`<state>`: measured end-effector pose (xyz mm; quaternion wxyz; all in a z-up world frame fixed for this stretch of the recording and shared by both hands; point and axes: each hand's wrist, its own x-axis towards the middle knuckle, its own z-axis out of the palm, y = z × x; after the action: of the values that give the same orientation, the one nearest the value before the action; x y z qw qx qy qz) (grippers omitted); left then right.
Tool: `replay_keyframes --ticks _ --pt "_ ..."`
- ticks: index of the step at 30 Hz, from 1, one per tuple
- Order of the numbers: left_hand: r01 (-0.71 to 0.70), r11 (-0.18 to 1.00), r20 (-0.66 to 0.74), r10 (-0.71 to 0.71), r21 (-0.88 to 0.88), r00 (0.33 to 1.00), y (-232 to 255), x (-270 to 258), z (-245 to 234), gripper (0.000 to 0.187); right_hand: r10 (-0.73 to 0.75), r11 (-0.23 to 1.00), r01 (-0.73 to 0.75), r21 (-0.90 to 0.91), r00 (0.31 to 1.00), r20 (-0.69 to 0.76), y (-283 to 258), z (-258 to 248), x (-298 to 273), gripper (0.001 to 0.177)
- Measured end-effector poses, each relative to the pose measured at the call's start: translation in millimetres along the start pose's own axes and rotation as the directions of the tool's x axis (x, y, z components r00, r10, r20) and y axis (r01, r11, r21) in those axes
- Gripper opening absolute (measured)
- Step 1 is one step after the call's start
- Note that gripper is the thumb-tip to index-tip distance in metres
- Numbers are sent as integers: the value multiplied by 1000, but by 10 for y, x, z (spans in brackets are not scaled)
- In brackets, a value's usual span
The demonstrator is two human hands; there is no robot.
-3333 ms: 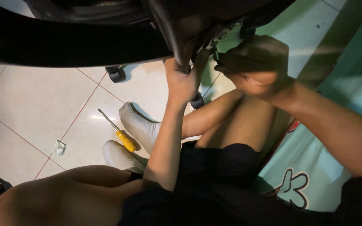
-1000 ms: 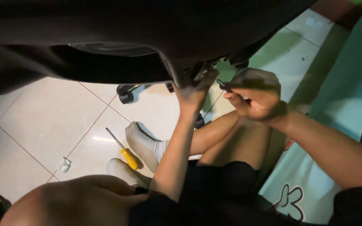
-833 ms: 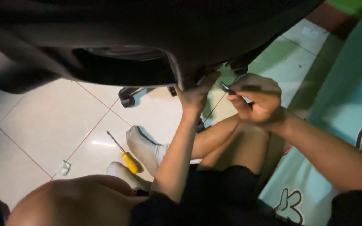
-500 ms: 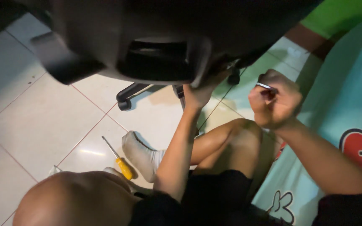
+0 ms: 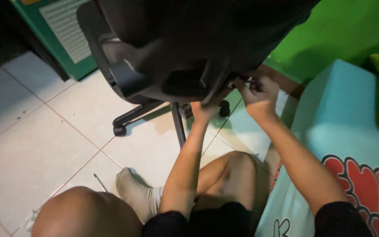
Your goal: The person removes a plastic cover from the underside of an office chair base, then reattaches it using a screwdriver. They manipulate the cover and base while seated on the floor, securing the cover with screws.
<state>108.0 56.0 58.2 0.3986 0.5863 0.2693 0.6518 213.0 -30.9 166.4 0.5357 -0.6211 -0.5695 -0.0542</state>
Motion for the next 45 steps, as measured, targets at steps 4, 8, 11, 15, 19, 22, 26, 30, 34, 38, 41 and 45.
replay_keyframes --ticks 4,8,11,15,19,22,26,30,34,38,41,45 --pt "-141 990 -38 142 12 989 -113 76 -38 54 -264 936 292 -196 952 157 -79 -70 110 23" --pt "-48 992 75 57 -115 996 -147 66 -210 56 -308 947 320 -10 919 246 -271 -48 118 20" --pt "173 919 162 -122 -355 979 -169 23 -273 56 -198 977 213 -29 944 263 -406 26 110 20" --pt "210 841 152 -153 -499 976 -290 -57 -305 52 34 999 -35 0 962 270 -541 155 27 19" --pt "317 771 96 -319 -553 943 -468 -100 -318 59 -14 1000 7 26 962 273 -636 225 -50 20" --pt "246 859 67 -242 -449 968 -608 -68 -423 51 -61 998 65 -7 964 260 -734 294 -44 21" --pt "164 886 66 -150 -433 986 -855 -74 -497 47 -192 981 189 38 946 260 -798 344 -39 16" --pt "273 913 -37 -297 -302 954 -1026 -29 -515 34 -73 997 76 -10 979 189 -880 359 -71 14" --pt "429 752 60 -464 -500 884 -969 -3 -474 37 3 999 1 52 997 -76 -983 324 -10 20" --pt "414 701 92 -449 -580 889 -905 23 -510 39 160 954 -142 263 986 -50 -1017 366 88 28" --pt "336 834 30 -359 -437 933 -910 117 -543 40 110 991 -106 86 993 -42 -982 384 137 23" --pt "389 805 68 -403 -448 913 -928 197 -661 46 58 998 -58 2 998 2 -816 372 102 18"
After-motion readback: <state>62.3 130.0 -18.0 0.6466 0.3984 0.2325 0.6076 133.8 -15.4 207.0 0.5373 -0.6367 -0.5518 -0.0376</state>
